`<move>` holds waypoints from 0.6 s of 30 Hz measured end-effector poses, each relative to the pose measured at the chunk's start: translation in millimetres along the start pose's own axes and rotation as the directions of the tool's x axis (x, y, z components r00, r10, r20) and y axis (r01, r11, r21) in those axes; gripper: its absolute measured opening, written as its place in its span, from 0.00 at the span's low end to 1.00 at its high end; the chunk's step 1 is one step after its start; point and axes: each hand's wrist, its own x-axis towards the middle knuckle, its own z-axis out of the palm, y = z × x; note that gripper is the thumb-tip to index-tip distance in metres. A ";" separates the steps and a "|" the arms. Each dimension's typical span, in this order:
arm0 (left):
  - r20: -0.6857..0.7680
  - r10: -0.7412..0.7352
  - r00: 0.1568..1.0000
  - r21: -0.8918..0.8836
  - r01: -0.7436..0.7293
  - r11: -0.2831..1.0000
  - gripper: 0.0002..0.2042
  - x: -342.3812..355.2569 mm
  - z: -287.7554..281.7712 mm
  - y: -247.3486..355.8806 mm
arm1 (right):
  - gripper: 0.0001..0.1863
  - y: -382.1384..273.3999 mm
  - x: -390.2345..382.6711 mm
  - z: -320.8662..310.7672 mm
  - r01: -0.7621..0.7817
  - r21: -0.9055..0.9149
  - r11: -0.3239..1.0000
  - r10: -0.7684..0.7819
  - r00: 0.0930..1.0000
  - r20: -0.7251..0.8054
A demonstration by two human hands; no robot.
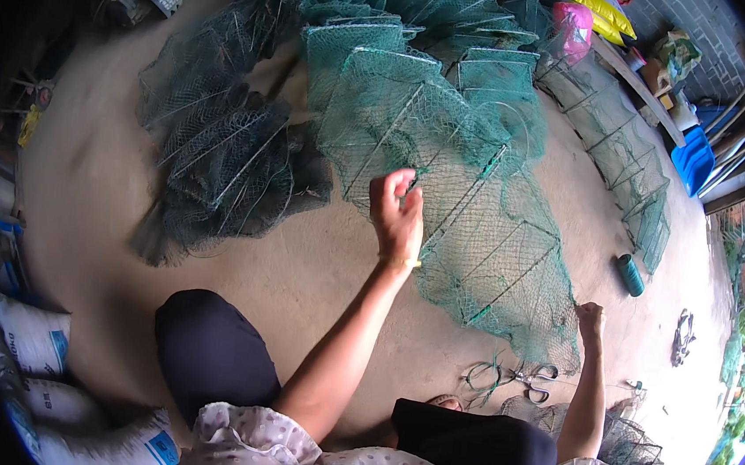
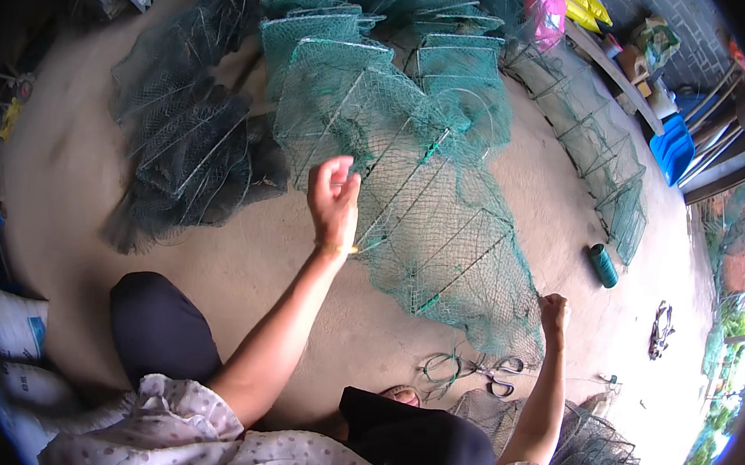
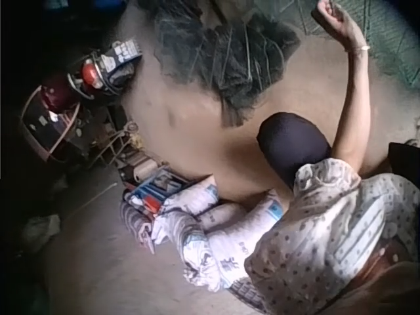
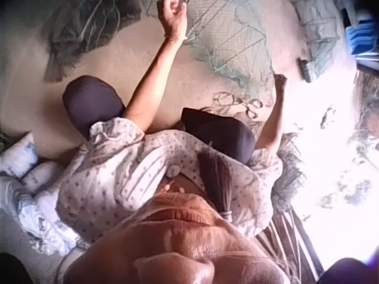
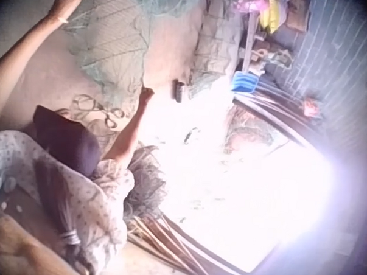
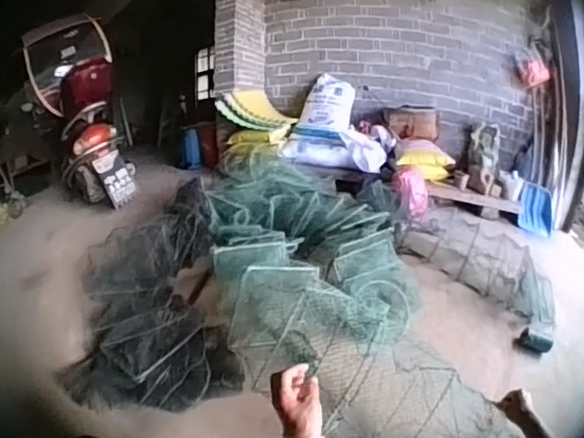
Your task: Repairing or assembling a green mesh fishing net using thread and scissors.
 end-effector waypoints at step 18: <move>0.591 0.091 0.802 0.547 -0.481 0.685 0.51 38.2 12.3 -10.7 | 0.12 4.2 -24.2 9.3 -0.006 0.022 1.000 0.005 0.997 0.071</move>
